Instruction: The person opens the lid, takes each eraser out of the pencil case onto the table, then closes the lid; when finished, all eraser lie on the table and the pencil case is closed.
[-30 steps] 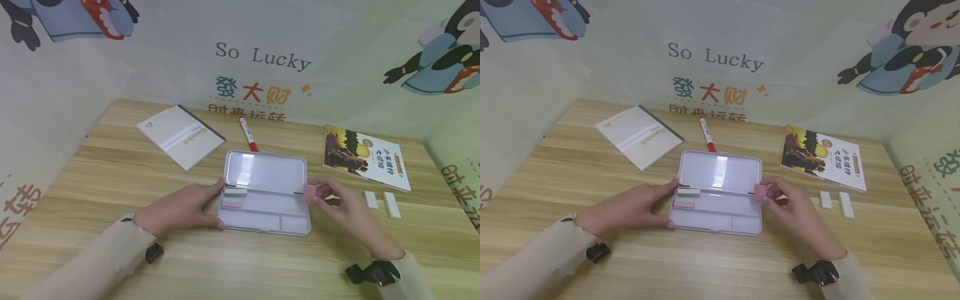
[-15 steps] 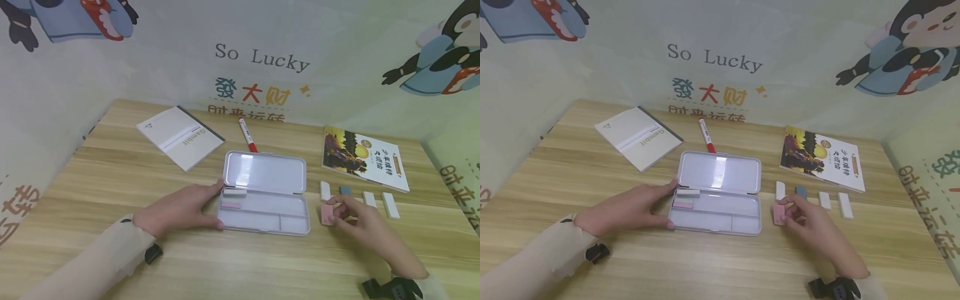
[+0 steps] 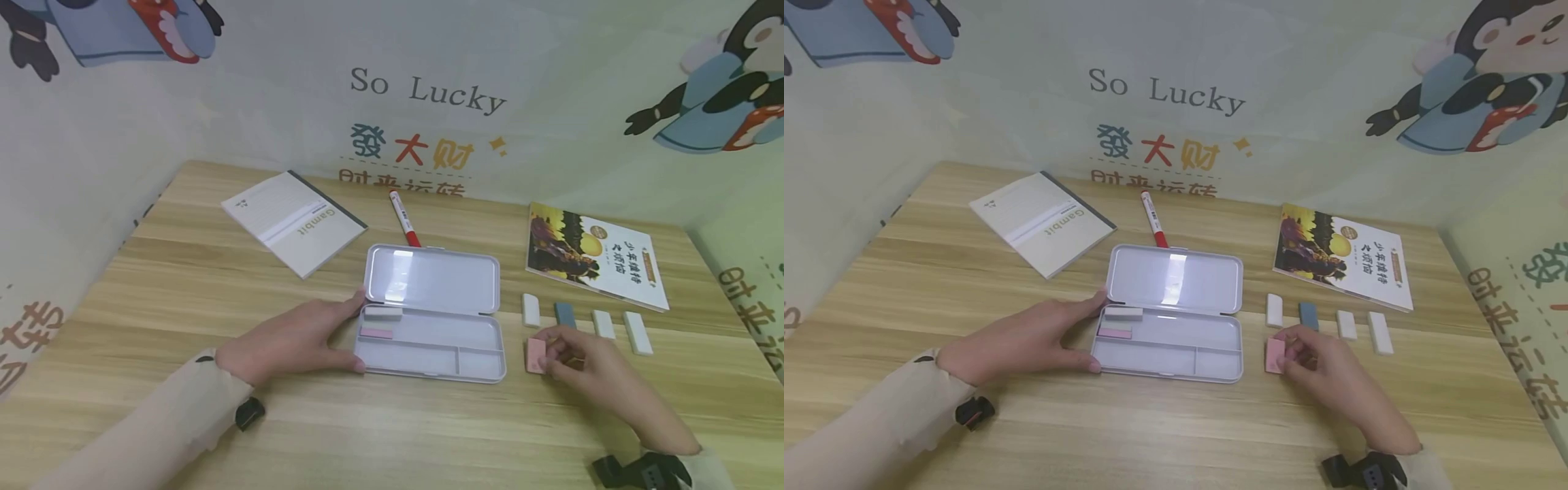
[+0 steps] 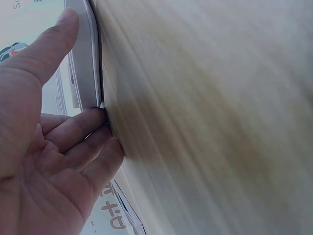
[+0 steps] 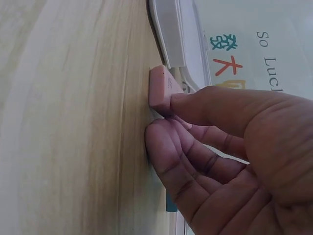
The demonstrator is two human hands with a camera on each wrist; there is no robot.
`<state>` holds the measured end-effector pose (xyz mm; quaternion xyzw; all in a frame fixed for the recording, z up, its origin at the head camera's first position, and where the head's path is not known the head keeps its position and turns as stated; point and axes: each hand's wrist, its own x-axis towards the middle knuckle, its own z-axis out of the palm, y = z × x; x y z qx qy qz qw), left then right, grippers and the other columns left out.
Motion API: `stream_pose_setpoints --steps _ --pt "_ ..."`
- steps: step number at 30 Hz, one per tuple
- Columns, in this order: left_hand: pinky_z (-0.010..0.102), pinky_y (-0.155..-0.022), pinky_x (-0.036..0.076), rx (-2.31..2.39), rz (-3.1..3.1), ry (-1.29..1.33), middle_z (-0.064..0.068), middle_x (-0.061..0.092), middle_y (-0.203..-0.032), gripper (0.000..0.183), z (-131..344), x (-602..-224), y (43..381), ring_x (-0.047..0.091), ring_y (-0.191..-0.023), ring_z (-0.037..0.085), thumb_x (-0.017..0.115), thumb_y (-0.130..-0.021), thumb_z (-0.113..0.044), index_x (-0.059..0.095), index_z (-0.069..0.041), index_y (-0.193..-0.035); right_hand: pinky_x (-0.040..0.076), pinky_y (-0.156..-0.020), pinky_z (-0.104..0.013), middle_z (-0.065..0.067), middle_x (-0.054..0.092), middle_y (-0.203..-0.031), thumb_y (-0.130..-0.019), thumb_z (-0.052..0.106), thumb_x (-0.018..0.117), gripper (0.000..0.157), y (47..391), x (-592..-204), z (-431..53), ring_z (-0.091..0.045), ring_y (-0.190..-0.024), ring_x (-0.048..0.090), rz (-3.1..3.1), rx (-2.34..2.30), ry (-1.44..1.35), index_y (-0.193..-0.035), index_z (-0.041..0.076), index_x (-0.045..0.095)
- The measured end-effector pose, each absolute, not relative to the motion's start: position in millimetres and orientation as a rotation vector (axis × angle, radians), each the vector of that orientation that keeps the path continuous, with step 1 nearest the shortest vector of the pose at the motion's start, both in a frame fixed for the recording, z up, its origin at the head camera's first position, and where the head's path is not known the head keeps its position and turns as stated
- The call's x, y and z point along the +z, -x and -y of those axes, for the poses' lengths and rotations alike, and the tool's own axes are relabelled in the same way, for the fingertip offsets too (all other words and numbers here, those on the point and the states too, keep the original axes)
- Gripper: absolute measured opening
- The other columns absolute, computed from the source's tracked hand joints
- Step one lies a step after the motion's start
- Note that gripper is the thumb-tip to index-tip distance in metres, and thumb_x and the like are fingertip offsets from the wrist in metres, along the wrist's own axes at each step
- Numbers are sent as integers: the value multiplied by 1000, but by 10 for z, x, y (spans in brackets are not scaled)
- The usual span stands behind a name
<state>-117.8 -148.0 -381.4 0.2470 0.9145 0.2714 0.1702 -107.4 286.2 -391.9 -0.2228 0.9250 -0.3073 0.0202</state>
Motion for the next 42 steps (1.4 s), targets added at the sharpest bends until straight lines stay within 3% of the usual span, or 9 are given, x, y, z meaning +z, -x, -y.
stream_pose_setpoints --steps 13,31,42 --pt "46 -124 44 766 -2596 -721 15 47 -163 112 1477 -3792 1197 55 -144 25 85 -85 -48 20 -8 -167 57 -66 -19 2 71 -85 -89 -1 75 25 1097 -3880 -2824 7 -76 58 -2816 -895 558 -114 -5 74" --pt "47 -124 43 762 -2596 -697 14 46 -164 112 1478 -3787 1194 55 -145 26 85 -84 -49 21 -9 -167 59 -68 -19 1 72 -86 -89 1 78 33 1071 -3870 -2799 6 -77 60 -2847 -893 514 -121 -5 72" --pt "47 -123 44 768 -2599 -711 13 46 -164 112 1481 -3801 1187 55 -144 25 85 -84 -50 21 -9 -167 63 -72 -24 -3 71 -94 -93 1 75 25 1155 -3720 -2587 -11 -87 66 -2939 -842 660 -118 0 72"
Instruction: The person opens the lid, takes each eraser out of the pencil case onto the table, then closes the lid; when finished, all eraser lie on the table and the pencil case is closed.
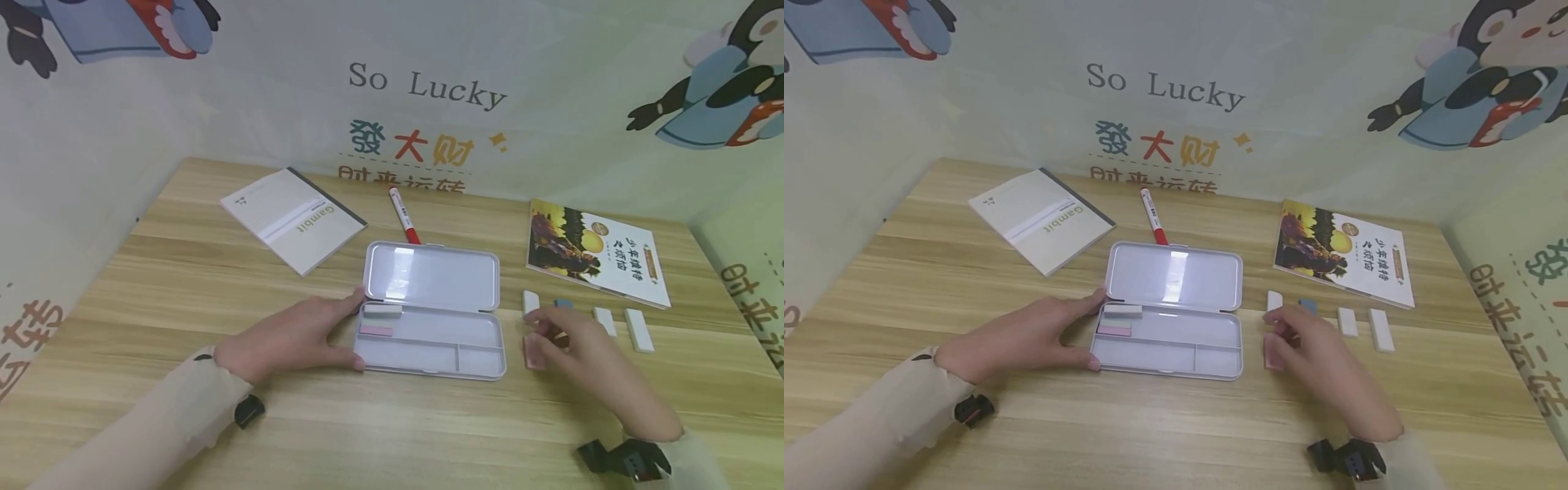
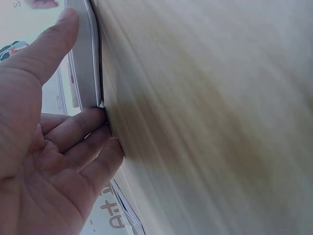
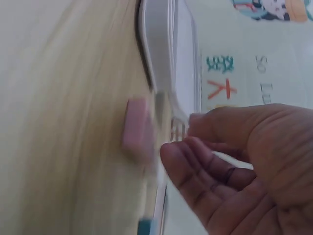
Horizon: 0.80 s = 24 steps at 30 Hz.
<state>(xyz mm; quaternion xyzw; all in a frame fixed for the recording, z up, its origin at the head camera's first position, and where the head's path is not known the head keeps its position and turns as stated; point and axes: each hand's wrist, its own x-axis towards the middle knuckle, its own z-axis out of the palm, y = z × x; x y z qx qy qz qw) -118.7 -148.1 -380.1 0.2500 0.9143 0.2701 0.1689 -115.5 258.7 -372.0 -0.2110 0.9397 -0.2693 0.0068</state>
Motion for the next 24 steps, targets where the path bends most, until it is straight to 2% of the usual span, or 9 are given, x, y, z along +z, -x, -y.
stream_pose_setpoints --steps 6,15,24 --pt "47 -124 43 768 -2599 -697 14 46 -164 112 1472 -3785 1192 54 -145 26 85 -84 -51 22 -9 -167 66 -80 -33 -7 74 -102 -97 2 69 21 1273 -3556 -2213 -19 -94 71 -2858 -823 880 -118 1 72" --pt "48 -123 44 772 -2605 -699 14 47 -163 111 1465 -3784 1192 55 -145 27 85 -84 -49 23 -9 -167 63 -90 -36 -5 73 -108 -100 7 67 21 1476 -3510 -1637 -14 -99 69 -2737 -645 1106 -120 4 73" --pt "47 -123 44 769 -2609 -690 13 49 -162 110 1459 -3784 1186 55 -144 26 86 -83 -49 27 -6 -165 58 -106 -38 -6 72 -126 -103 9 64 29 1639 -3523 -1216 -18 -120 67 -2626 -549 1243 -131 6 69"
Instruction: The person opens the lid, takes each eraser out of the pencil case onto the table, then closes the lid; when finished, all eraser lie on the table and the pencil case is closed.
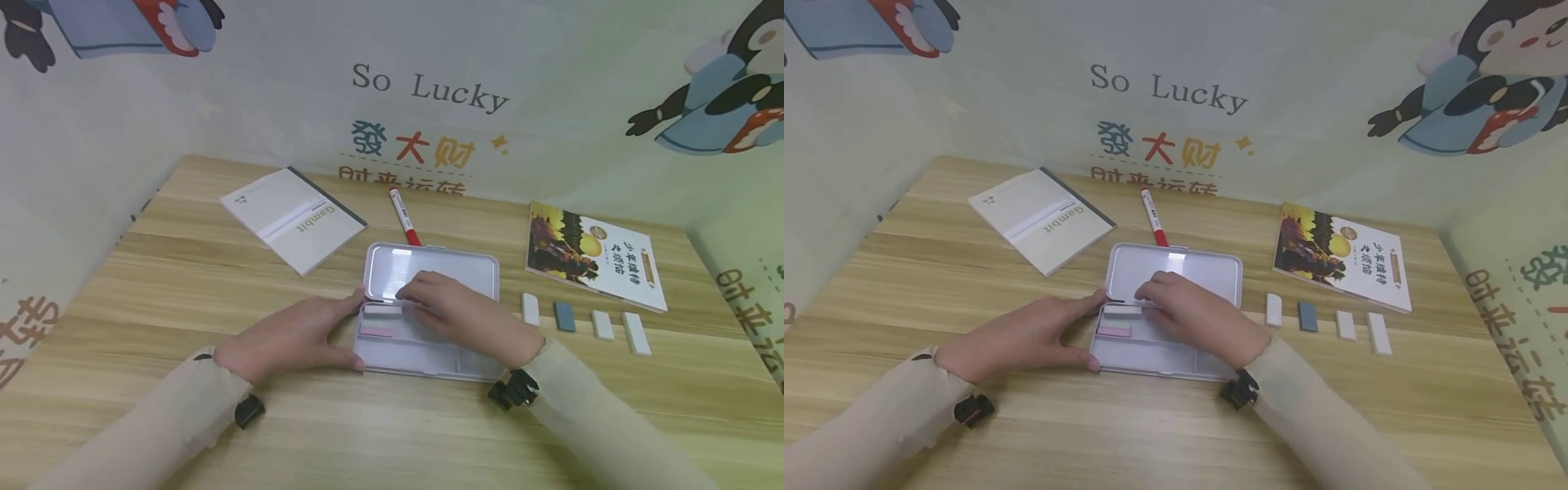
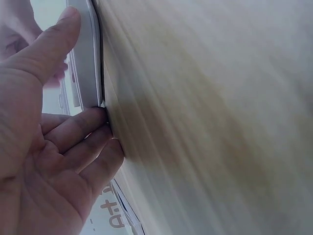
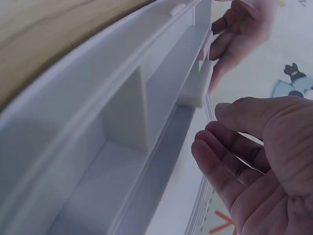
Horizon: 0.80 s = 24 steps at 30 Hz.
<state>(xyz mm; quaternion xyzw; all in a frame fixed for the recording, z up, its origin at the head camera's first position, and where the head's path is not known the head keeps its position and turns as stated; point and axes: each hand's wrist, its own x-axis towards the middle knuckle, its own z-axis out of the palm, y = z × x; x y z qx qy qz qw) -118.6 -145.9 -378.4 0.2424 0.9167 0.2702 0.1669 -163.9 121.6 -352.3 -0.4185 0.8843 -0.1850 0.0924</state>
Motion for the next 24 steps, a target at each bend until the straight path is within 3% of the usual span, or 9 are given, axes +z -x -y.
stream_pose_setpoints --steps 11,24 --pt "47 -118 49 778 -2637 -767 17 57 -155 107 1492 -3815 1210 61 -138 27 86 -84 -49 31 -2 -163 58 -104 -33 -5 73 -123 -101 7 67 31 1712 -3580 -887 -17 -115 66 -2581 -441 1337 -131 8 70" --pt "48 -121 46 787 -2626 -727 16 52 -159 106 1488 -3826 1219 56 -144 30 86 -83 -50 35 -2 -162 63 -94 -29 -3 70 -118 -98 9 71 34 1630 -3548 -788 -15 -108 66 -2668 -191 1363 -131 15 70"
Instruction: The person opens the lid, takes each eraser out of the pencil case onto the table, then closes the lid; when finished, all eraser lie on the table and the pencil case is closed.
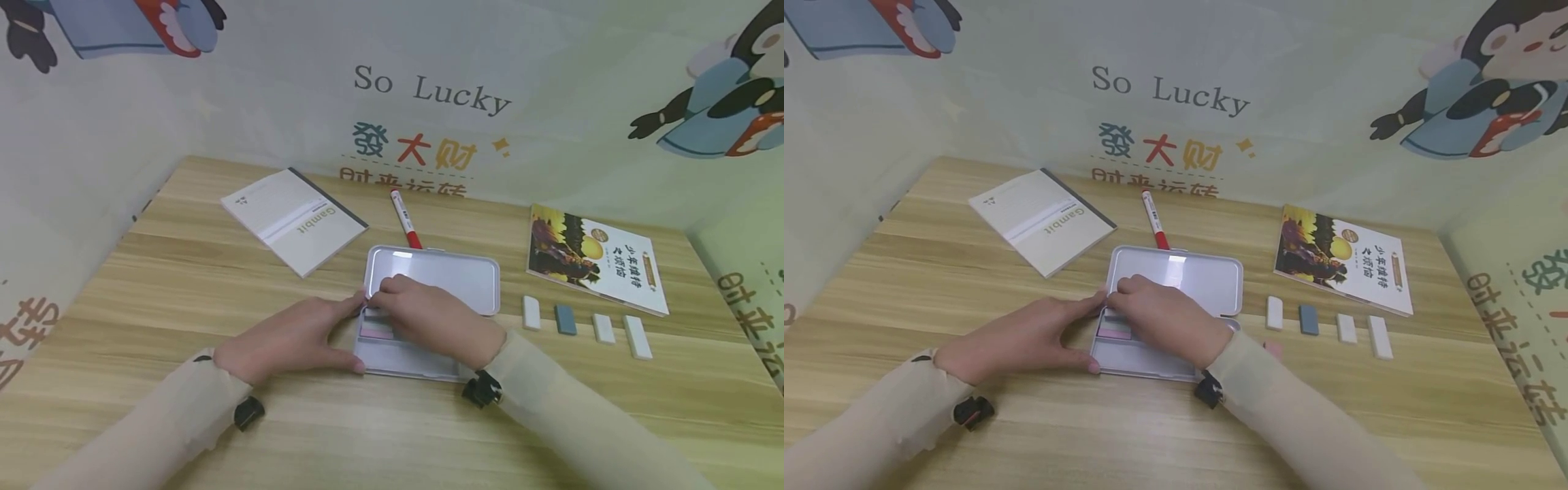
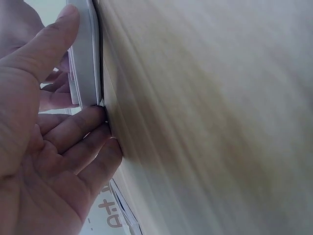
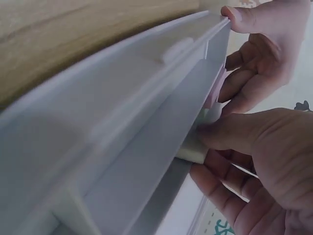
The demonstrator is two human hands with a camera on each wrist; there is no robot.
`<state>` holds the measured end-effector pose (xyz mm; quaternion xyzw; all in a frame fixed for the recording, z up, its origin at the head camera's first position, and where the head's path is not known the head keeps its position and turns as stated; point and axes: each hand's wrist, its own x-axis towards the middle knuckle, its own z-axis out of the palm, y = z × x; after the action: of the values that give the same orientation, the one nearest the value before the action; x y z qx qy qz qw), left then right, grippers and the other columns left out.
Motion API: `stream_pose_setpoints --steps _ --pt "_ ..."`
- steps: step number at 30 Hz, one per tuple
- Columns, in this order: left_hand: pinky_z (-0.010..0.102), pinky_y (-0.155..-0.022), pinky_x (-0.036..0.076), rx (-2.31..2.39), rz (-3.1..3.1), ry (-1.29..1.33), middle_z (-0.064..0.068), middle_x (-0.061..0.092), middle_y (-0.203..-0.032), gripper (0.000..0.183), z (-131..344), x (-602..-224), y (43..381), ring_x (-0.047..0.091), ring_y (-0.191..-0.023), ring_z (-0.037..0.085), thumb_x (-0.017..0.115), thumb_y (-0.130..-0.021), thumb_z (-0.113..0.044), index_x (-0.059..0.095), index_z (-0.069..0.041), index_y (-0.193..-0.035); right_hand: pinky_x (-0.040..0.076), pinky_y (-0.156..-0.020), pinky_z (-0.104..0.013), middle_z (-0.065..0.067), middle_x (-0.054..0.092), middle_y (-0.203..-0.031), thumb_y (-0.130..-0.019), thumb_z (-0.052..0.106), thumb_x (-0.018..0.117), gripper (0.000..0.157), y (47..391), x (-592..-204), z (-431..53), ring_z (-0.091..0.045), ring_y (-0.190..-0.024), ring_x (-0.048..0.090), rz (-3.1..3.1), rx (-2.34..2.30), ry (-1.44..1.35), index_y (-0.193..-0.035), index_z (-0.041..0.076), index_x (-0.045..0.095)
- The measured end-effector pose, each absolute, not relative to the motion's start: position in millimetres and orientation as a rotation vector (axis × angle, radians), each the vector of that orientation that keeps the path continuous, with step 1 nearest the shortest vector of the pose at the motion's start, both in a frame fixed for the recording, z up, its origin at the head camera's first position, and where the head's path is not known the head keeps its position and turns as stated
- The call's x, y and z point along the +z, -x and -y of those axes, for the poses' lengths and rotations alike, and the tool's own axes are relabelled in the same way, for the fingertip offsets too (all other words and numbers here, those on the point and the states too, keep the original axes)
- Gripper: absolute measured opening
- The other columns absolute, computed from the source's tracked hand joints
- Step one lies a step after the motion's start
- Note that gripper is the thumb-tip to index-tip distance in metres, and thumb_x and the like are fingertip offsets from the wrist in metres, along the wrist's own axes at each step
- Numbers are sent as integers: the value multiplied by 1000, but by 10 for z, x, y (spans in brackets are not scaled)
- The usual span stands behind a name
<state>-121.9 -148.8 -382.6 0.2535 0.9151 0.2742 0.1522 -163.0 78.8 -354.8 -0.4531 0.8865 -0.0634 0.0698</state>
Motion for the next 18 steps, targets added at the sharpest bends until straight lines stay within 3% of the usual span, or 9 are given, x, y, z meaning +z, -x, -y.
stream_pose_setpoints --steps 6,12,18 --pt "46 -121 47 781 -2626 -729 15 53 -159 107 1485 -3807 1212 58 -142 27 86 -83 -51 33 -4 -163 64 -90 -30 -3 71 -115 -99 10 71 33 1570 -3527 -840 -16 -105 66 -2666 -113 1378 -131 16 69" --pt "49 -119 48 782 -2634 -755 17 54 -157 106 1493 -3801 1208 59 -140 29 85 -83 -52 33 -3 -163 63 -80 -29 -1 69 -111 -100 12 69 36 1507 -3574 -933 -16 -99 64 -2692 -24 1455 -134 24 67" --pt "48 -121 47 807 -2618 -737 13 53 -159 107 1480 -3815 1212 59 -140 26 86 -83 -49 32 -7 -164 63 -87 -29 -2 71 -113 -99 9 71 35 1438 -3550 -1132 -14 -99 66 -2745 -234 1414 -131 21 68"
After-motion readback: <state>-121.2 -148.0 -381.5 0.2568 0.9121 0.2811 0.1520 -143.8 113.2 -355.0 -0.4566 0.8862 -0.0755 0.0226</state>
